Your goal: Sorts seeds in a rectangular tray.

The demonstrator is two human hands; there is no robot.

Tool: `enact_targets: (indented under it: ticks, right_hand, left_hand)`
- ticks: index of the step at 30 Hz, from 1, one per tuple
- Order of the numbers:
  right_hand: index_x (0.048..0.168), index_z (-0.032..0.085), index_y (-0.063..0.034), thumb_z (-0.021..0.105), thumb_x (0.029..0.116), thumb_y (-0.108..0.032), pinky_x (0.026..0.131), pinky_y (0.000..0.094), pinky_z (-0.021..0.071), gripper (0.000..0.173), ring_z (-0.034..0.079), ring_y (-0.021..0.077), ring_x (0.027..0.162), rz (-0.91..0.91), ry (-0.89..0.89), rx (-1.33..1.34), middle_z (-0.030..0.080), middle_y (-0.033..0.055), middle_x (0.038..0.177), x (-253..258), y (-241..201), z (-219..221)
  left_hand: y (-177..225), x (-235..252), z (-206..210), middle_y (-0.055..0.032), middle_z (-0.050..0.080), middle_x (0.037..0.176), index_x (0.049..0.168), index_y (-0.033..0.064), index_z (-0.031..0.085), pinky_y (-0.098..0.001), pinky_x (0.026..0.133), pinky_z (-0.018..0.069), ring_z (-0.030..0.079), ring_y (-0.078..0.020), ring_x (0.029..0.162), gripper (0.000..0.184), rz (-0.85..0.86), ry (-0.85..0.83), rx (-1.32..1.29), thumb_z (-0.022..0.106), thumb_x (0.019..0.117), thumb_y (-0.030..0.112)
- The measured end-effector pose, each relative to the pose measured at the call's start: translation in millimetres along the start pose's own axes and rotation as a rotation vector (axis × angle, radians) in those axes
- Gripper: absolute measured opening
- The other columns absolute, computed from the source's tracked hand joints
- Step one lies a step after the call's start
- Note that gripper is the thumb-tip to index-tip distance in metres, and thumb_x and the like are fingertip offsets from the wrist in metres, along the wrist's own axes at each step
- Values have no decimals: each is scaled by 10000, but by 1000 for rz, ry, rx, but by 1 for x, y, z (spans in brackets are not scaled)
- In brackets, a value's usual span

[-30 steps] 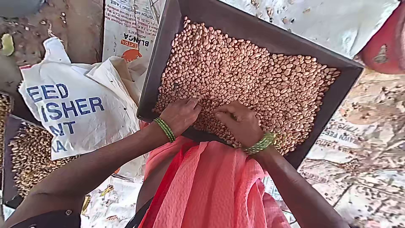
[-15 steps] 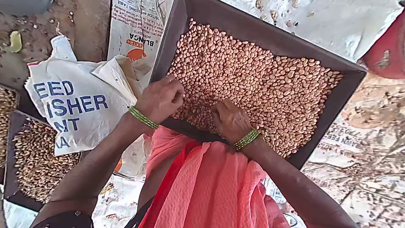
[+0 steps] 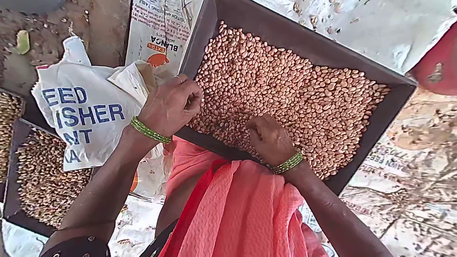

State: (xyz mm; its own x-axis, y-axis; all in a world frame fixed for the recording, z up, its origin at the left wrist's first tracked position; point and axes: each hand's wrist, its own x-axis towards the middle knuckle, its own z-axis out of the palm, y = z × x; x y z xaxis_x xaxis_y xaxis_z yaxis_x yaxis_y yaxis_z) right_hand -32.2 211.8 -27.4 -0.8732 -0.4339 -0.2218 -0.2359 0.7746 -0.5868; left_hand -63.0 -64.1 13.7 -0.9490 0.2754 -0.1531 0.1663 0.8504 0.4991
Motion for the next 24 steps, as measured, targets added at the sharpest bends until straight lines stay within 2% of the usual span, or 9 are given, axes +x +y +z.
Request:
enact_targets:
  ticks: [4,8,11,13,16,18,19,22,24]
  right_hand:
    - [1007,721,35,615,966,-64,666,480,595,151,704,373,824,-178,75,-112,667,214,931,2,8,17]
    - [1015,714,49,638,977,-66,674,472,601,143,703,372,842,-124,20,-143,653,217,961,4,-1,19]
    - [1024,713,-38,654,961,-112,530,325,479,114,537,151,584,117,-53,376,608,58,778,2,-2,-7]
    - [934,650,-157,541,955,-166,415,177,344,111,402,11,444,259,-117,932,504,-65,604,0,7,-19]
    - [931,623,-214,303,1041,-277,418,120,368,345,431,-38,469,242,-261,1390,583,-100,704,0,14,-27]
    - [957,613,-202,165,1085,-367,406,117,358,494,425,-38,452,254,-275,1436,624,-88,725,2,10,-27]
    - [960,607,-190,127,1101,-403,395,117,339,544,401,-32,435,315,-259,1447,618,-74,712,2,7,-27]
    - [829,542,-207,155,1123,-406,377,112,287,525,329,-33,410,482,-154,1474,534,-94,648,3,6,-30]
    - [733,500,-221,181,1130,-389,379,117,274,536,335,-31,415,470,-72,1532,501,-106,606,1,10,-37]
  left_hand:
    - [4,2,0,-211,662,1029,1037,1,707,-507,742,540,669,-346,855,193,5,3,7,589,986,145]
    - [8,4,2,-183,646,1010,1027,19,711,-492,702,544,662,-315,809,173,13,-27,7,599,980,143]
    - [14,6,0,-184,651,999,1028,17,712,-514,713,544,668,-324,819,167,30,-76,-31,605,983,137]
    - [28,7,1,-158,673,956,1011,27,731,-446,716,555,664,-267,807,162,160,-57,-131,621,971,139]
    - [61,14,2,-56,703,975,1064,60,738,-213,712,541,645,-79,801,206,403,-39,-341,634,995,224]
    - [70,22,6,-50,717,1007,1153,40,713,-179,719,537,647,-54,807,289,460,-38,-378,608,1025,276]
    - [70,25,11,-64,721,1015,1153,47,717,-215,740,550,664,-86,820,281,439,-36,-338,586,1037,267]
    - [64,36,34,-186,697,1115,1136,21,726,-496,840,572,704,-330,971,233,262,-202,-178,559,1049,158]
    - [61,39,60,-226,676,1131,1156,-5,711,-547,862,567,693,-393,1027,247,216,-266,-81,574,1041,164]
